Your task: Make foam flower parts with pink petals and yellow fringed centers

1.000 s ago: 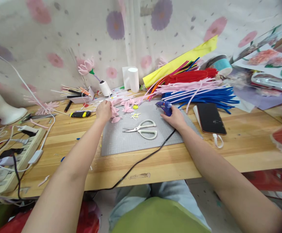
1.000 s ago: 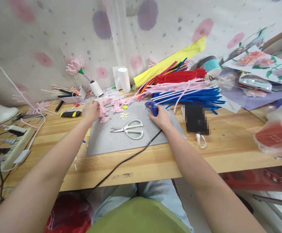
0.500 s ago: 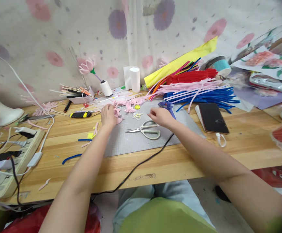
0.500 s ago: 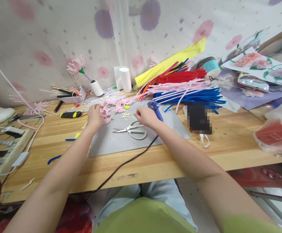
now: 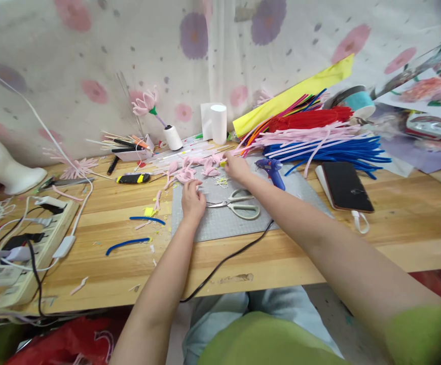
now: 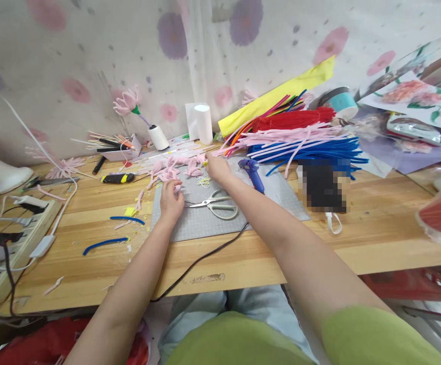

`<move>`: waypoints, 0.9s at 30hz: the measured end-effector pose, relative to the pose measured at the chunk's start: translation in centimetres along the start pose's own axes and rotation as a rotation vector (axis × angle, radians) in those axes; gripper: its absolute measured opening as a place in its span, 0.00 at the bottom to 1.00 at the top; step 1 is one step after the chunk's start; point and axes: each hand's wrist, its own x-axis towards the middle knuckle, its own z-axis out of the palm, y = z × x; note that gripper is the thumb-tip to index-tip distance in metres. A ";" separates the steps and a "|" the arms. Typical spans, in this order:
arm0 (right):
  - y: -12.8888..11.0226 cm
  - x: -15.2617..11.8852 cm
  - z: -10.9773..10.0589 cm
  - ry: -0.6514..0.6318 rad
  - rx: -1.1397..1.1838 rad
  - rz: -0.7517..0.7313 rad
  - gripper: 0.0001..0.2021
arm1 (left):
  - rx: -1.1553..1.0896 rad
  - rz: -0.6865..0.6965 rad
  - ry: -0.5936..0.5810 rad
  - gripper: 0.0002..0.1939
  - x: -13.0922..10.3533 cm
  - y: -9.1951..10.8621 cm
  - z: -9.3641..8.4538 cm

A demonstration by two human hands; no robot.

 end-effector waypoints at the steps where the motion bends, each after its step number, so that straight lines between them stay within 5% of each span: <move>1: 0.0 -0.2 -0.3 0.007 0.138 0.066 0.14 | -0.037 -0.017 0.013 0.17 0.0 0.0 0.1; 5: -0.9 -2.5 -1.9 -0.228 0.882 0.275 0.11 | -0.335 -0.186 0.062 0.11 0.1 0.6 0.6; 8: -1.8 -4.7 -2.5 -0.393 1.117 0.297 0.13 | -0.638 -0.382 0.022 0.12 0.0 1.5 1.0; 11: -2.3 -6.1 -2.2 -0.493 1.157 0.253 0.12 | -0.812 -0.485 -0.032 0.17 -0.3 2.1 0.9; 19: -2.9 -7.1 0.8 -0.348 1.178 0.180 0.14 | -0.892 -0.644 -0.071 0.24 -0.7 2.6 -0.3; 27: -2.0 -7.4 0.8 -0.412 1.291 0.157 0.12 | -0.886 -0.748 -0.042 0.26 -0.4 3.0 -0.9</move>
